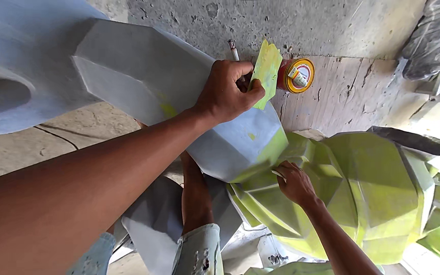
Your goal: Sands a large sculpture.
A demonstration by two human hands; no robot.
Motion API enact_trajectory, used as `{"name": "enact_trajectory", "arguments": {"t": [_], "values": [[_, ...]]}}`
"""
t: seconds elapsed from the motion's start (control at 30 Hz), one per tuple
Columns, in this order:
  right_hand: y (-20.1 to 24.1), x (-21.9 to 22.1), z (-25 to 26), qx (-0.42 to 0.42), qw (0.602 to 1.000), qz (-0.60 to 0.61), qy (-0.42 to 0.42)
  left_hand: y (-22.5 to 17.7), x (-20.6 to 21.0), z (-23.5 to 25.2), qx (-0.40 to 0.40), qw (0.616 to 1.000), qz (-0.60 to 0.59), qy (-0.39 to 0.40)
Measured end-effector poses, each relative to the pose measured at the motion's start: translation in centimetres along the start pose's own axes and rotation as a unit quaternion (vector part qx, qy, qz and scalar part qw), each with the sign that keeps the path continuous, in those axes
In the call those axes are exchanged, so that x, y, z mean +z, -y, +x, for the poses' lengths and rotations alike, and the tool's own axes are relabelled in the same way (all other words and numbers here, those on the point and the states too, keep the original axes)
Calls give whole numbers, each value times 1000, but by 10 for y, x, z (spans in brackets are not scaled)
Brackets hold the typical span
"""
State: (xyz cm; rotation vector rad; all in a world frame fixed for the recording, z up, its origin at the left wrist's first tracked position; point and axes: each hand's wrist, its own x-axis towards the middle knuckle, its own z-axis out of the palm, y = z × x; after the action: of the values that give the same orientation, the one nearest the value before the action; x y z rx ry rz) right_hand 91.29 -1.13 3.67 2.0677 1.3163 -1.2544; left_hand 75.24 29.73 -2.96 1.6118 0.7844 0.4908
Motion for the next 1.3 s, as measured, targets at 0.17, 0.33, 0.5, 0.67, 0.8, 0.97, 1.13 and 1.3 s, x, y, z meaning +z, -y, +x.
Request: {"name": "enact_trajectory", "arguments": {"t": [0.17, 0.33, 0.5, 0.67, 0.8, 0.97, 1.13, 1.3], "values": [[-52, -22, 7, 3, 997, 55, -63, 0, 0, -1, -1, 1000, -7, 1], [-75, -11, 9, -43, 998, -36, -29, 1, 0, 0, 2, 1000, -4, 1], [-56, -18, -6, -8, 995, -99, 28, -3, -1, -2, -7, 1000, -6, 13], [-71, -29, -17, -72, 995, -68, 8, -1, -1, -1, -10, 1000, -6, 11], [-78, -25, 1, -58, 997, -16, -42, 1, -1, 0, -6, 1000, -11, 11], [-54, -1, 16, -7, 1000, -11, -26, 0, -2, 0, -3, 1000, -9, 16], [-37, -3, -8, -16, 999, -1, -36, -1, -2, 0, -6, 1000, -6, 24], [-34, 11, -38, -30, 998, -11, -52, -1, -2, 0, -8, 1000, 3, 19]]}}
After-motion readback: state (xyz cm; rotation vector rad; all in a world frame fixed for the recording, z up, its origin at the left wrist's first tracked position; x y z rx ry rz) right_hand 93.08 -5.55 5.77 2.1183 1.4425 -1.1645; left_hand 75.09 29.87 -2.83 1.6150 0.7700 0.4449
